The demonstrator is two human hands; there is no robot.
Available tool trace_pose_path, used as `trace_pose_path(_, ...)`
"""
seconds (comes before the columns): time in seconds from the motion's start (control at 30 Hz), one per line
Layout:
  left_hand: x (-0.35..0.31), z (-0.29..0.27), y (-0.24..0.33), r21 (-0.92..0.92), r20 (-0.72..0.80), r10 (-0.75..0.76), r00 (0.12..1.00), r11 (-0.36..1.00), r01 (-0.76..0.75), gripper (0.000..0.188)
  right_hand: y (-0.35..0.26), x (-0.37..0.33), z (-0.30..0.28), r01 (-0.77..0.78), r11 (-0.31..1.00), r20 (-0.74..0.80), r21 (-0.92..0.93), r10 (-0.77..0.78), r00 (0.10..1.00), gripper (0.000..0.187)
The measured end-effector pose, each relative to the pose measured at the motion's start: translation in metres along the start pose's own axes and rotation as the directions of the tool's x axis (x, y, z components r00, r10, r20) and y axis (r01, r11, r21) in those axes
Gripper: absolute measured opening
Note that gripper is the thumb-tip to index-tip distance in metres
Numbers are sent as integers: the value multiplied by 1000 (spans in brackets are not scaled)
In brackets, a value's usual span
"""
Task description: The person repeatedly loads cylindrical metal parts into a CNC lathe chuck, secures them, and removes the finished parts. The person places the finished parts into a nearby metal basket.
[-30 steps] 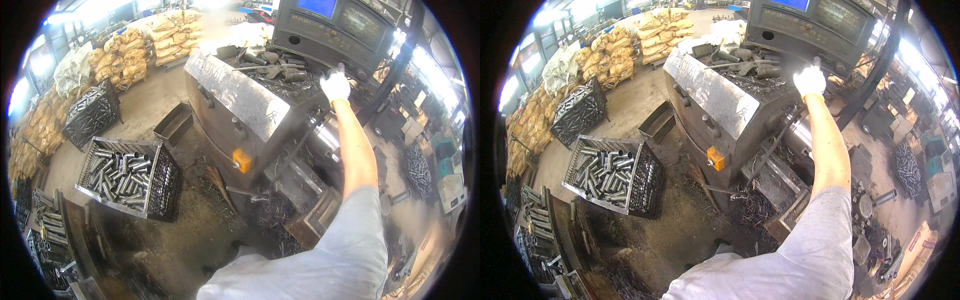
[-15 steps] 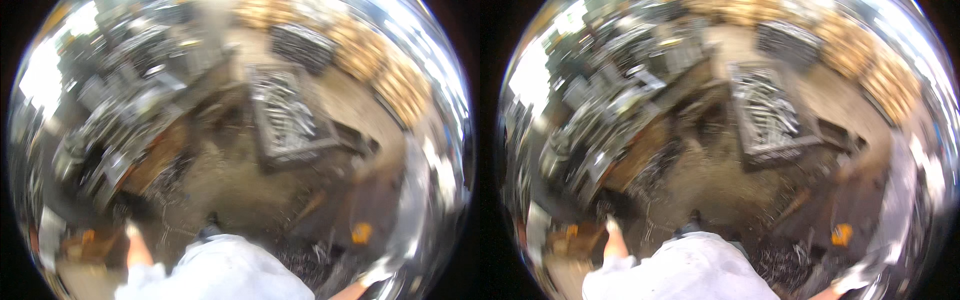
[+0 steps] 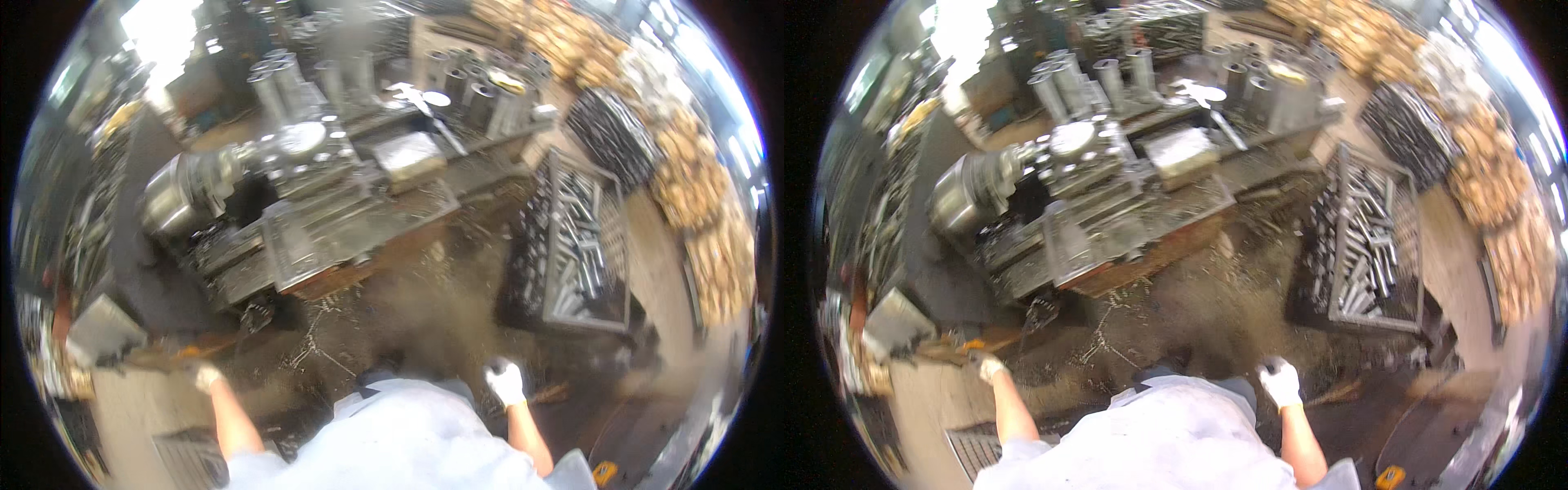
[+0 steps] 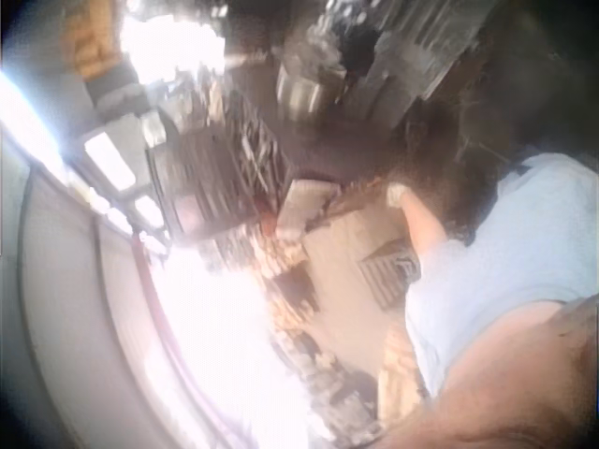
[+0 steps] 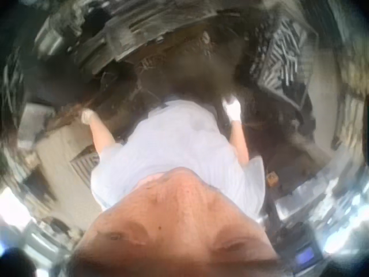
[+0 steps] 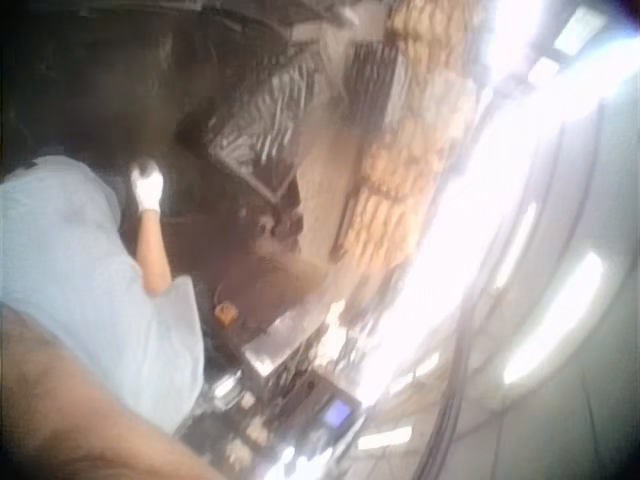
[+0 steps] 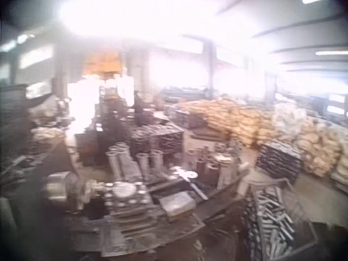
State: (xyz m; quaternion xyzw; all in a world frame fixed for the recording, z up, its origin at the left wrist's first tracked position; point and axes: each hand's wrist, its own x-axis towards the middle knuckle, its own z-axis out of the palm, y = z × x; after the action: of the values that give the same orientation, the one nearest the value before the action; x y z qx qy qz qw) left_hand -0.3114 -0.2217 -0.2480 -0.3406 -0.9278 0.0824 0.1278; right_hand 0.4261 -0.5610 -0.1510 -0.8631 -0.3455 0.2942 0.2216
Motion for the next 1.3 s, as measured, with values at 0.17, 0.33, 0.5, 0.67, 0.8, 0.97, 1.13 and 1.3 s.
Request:
trace_pose_path(0.17,-2,-9,37,-416,-165,-24,986,908,-48,48,-3,44,-13,31,995,87,-95,-23,996,36)
trace_pose_path(0.33,-108,-28,99,-521,-92,164,982,832,-188,46,20,84,-29,1,995,181,-103,18,983,37)
trace_pose_path(0.5,-241,-33,150,-509,360,525,772,803,-309,45,96,161,-99,30,995,134,-98,-17,991,35)
trace_pose_path(0.67,-401,-121,249,-471,688,601,408,797,-379,45,260,308,-198,-179,967,-4,-184,181,983,43)
trace_pose_path(0.8,-551,-234,338,-610,502,849,168,484,-627,38,392,434,-208,-249,832,235,-497,405,884,39)
trace_pose_path(0.97,-647,-288,410,-666,559,828,55,487,-565,26,486,518,-152,-201,780,248,-593,414,876,33)
trace_pose_path(1.13,-653,-271,408,-456,659,752,27,428,-781,26,523,576,-95,-221,754,333,-619,507,795,32)
trace_pose_path(1.3,-645,-267,391,-411,745,652,140,614,-674,32,532,590,-75,-435,718,302,-544,651,696,32)
